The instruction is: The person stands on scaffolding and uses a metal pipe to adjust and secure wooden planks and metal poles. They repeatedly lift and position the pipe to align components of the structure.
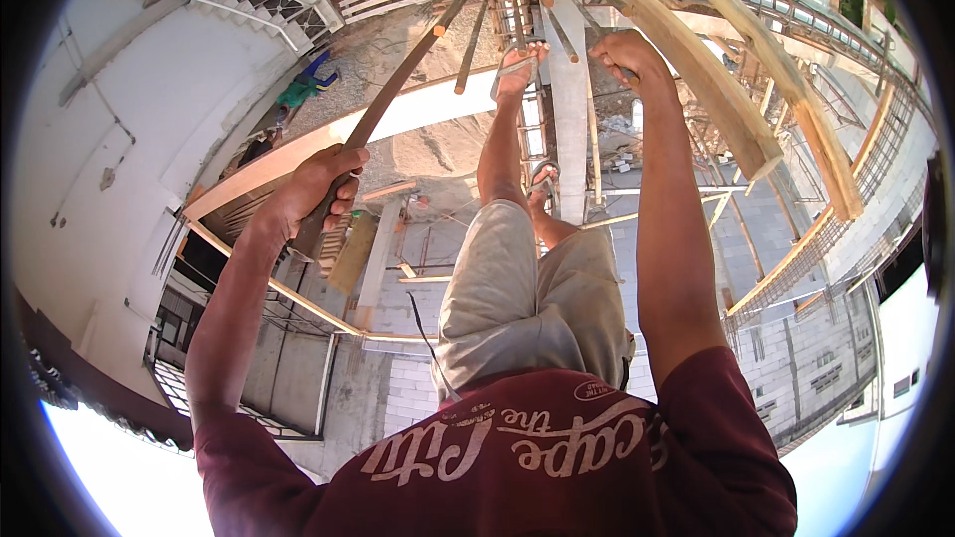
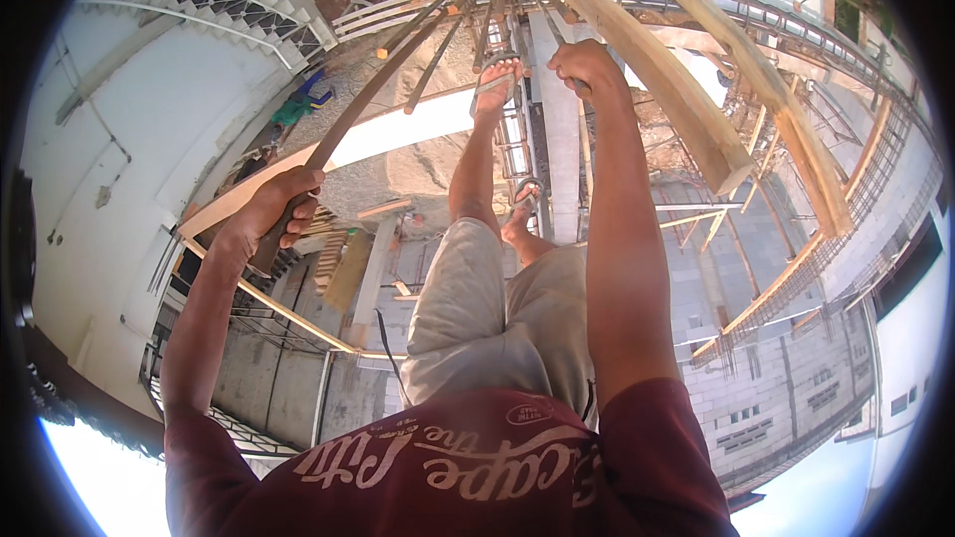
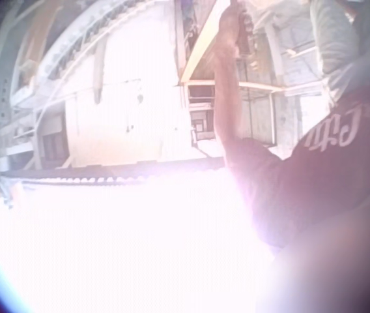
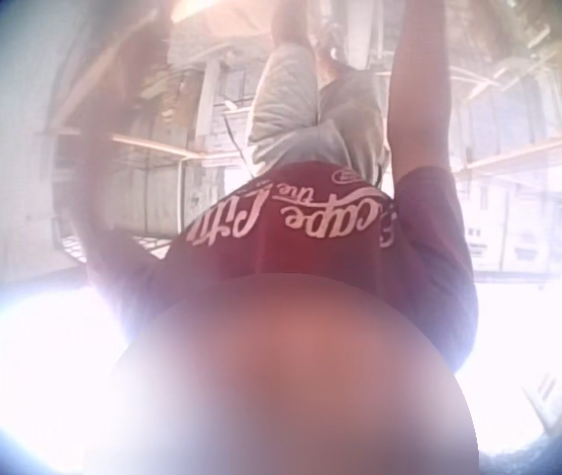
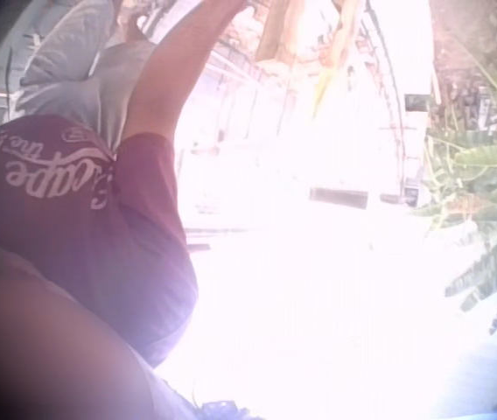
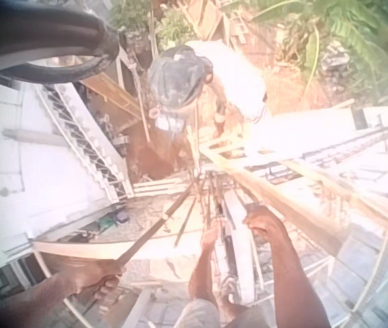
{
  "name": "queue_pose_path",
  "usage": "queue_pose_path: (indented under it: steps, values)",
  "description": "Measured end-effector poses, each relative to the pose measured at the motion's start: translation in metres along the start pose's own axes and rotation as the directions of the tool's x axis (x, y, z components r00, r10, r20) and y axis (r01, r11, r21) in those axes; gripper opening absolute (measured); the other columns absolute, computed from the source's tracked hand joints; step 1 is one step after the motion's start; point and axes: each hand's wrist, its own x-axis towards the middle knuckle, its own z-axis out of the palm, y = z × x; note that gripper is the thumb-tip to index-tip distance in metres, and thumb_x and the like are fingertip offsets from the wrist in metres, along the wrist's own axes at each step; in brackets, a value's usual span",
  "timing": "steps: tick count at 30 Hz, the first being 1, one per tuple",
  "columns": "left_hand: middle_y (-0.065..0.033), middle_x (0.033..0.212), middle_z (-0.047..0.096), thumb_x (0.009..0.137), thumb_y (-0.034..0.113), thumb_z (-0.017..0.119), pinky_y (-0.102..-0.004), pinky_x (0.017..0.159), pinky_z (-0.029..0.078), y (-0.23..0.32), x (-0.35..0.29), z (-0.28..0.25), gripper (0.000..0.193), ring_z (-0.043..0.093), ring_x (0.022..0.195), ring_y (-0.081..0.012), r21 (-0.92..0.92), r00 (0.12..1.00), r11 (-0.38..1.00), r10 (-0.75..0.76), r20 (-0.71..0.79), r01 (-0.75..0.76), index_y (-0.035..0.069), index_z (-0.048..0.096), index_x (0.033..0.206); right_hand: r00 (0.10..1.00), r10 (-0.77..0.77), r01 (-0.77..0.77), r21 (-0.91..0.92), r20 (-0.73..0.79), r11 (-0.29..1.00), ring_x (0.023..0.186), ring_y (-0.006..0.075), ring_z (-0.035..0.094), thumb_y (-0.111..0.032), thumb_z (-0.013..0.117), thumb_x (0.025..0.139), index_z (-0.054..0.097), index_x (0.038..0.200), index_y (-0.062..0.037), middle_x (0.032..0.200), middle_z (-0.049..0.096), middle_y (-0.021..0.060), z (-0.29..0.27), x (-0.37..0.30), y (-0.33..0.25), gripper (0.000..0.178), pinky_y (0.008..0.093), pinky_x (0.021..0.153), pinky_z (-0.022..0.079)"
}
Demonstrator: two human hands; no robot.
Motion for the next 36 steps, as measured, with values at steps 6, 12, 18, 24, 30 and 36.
queue_pose_path:
  steps: [6,12,18,24,30,36]
  values:
    - [0.0036,0.057,0.041,0.103,0.029,0.061,-0.0210,0.027,0.037,-0.064,-0.119,0.021,0.023,0.041,0.040,-0.0049,-0.383,0.999,0.924,0.008,0.045,0.010,0.013,0.047,0.095,0.999,0.038,-0.036,-0.132,0.012,0.991,0.059,0.0155,0.054,-0.015,0.074,0.088,0.066,0.077,0.0003,0.066,0.060,0.0055,-0.002,0.006,-0.005,0.021,0.0362,0.051,0.040]
    - [0.0006,0.059,0.041,0.103,0.025,0.059,-0.0236,0.028,0.036,-0.113,-0.202,0.039,0.021,0.041,0.041,-0.0084,-0.549,0.987,0.822,-0.088,0.133,0.147,0.008,0.048,0.109,1.000,-0.024,0.027,-0.221,0.014,0.975,0.053,0.0148,0.051,-0.012,0.071,0.088,0.067,0.082,-0.0002,0.063,0.058,0.0049,-0.001,0.007,-0.004,0.014,0.0367,0.051,0.038]
    - [0.0012,0.060,0.040,0.102,0.025,0.060,-0.0231,0.029,0.037,-0.120,-0.202,0.075,0.022,0.041,0.042,-0.0081,-0.568,0.980,0.803,-0.098,0.172,0.180,0.008,0.047,0.106,0.999,-0.013,0.011,0.041,0.030,0.999,0.050,0.0153,0.047,-0.013,0.070,0.088,0.066,0.085,-0.0007,0.058,0.054,0.0047,-0.001,0.019,0.011,0.013,0.0373,0.048,0.036]
    - [0.0004,0.059,0.040,0.103,0.024,0.057,-0.0226,0.027,0.036,-0.112,-0.156,0.119,0.020,0.039,0.040,-0.0078,-0.642,0.970,0.760,0.065,0.233,0.103,0.010,0.044,0.097,0.999,-0.023,0.025,-0.053,0.035,0.998,0.047,0.0171,0.047,-0.017,0.072,0.089,0.066,0.082,-0.0021,0.057,0.053,0.0047,-0.001,0.032,0.016,0.017,0.0369,0.046,0.035]
    - [0.0007,0.062,0.042,0.104,0.030,0.055,-0.0249,0.031,0.043,-0.086,-0.104,0.138,0.026,0.044,0.044,-0.0086,-0.584,0.965,0.812,0.154,0.213,-0.001,0.008,0.040,0.104,1.000,-0.007,0.009,-0.103,0.022,0.995,0.045,0.0173,0.047,-0.018,0.071,0.090,0.063,0.077,-0.0027,0.055,0.053,0.0047,0.001,0.021,0.006,0.021,0.0371,0.045,0.035]
    - [0.0030,0.064,0.041,0.104,0.027,0.056,-0.0217,0.033,0.038,-0.037,-0.056,0.121,0.021,0.041,0.047,-0.0057,-0.694,0.954,0.720,0.195,0.229,0.020,0.010,0.047,0.096,0.999,0.017,-0.015,-0.043,0.040,0.999,0.043,0.0158,0.045,-0.016,0.070,0.089,0.059,0.070,-0.0048,0.055,0.051,0.0036,0.001,0.011,0.000,0.025,0.0362,0.043,0.033]
